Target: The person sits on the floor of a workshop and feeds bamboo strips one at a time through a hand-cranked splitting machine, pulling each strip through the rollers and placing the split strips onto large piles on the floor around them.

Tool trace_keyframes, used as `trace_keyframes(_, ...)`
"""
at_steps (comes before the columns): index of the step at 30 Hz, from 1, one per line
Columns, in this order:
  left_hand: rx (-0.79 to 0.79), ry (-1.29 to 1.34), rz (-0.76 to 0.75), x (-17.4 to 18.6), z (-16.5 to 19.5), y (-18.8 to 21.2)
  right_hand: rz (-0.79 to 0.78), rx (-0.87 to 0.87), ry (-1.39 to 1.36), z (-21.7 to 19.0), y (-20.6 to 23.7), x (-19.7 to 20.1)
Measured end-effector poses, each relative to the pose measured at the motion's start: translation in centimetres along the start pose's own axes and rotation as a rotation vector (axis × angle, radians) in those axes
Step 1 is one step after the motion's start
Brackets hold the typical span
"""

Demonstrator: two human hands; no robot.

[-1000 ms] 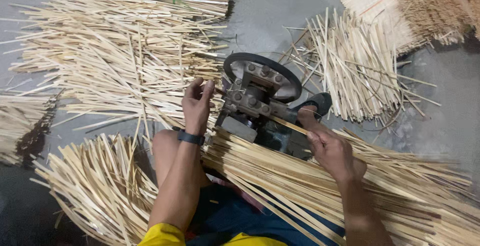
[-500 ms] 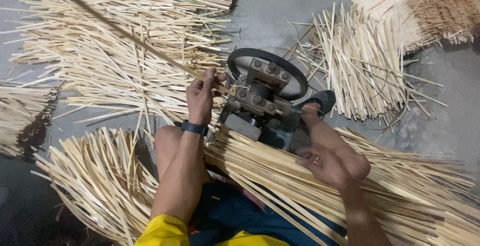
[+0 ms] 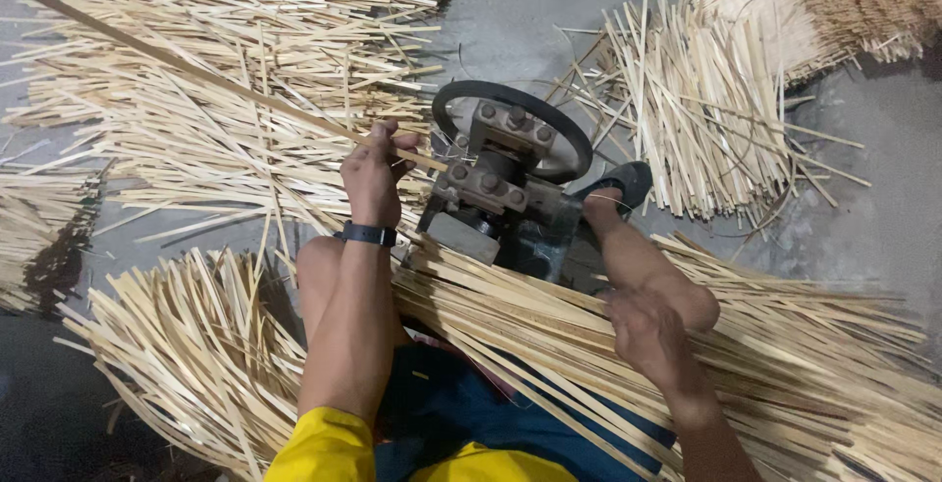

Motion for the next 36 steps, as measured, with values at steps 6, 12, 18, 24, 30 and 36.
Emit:
trace_keyframes(6, 0.006, 0.027, 0.224, 1.2, 0.2, -1.9, 0.101, 0.098, -0.016, 4.8, 2.0, 2.5)
trace_keyframes(12, -0.082, 0.154, 0.343, 5.2, 3.0, -2.6, 0.174, -0.088, 0.307, 9.3, 2.0, 5.4)
trace_keyframes(18, 0.086, 0.254, 0.182, 3.6, 2.0, -0.8, 0.101, -0.428, -0.201, 5.0, -2.7, 1.7)
trace_keyframes(24, 0.155, 0.126, 0.146, 2.7, 3.3, 0.1, 0.121, 0.082, 0.073, -2.2, -4.5, 0.1)
trace_keyframes(30, 0.131, 0.063, 0.145, 2.3, 3.1, 0.6, -0.287, -0.369, -0.185, 0.2, -2.6, -2.1)
trace_keyframes(36, 0.080, 0.205, 0.029, 1.6, 2.9, 0.5, 0.048, -0.021, -0.028, 4.3, 0.5, 2.8)
Point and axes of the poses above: each hand's wrist, its own y-axis away from the middle knuckle, its own x-axis out of the back of the hand, z = x × y, the point moved 4 cm from there along -y, towards the middle knuckle, and after that the axes turned 2 degrees about z, right-handed, at the moved point
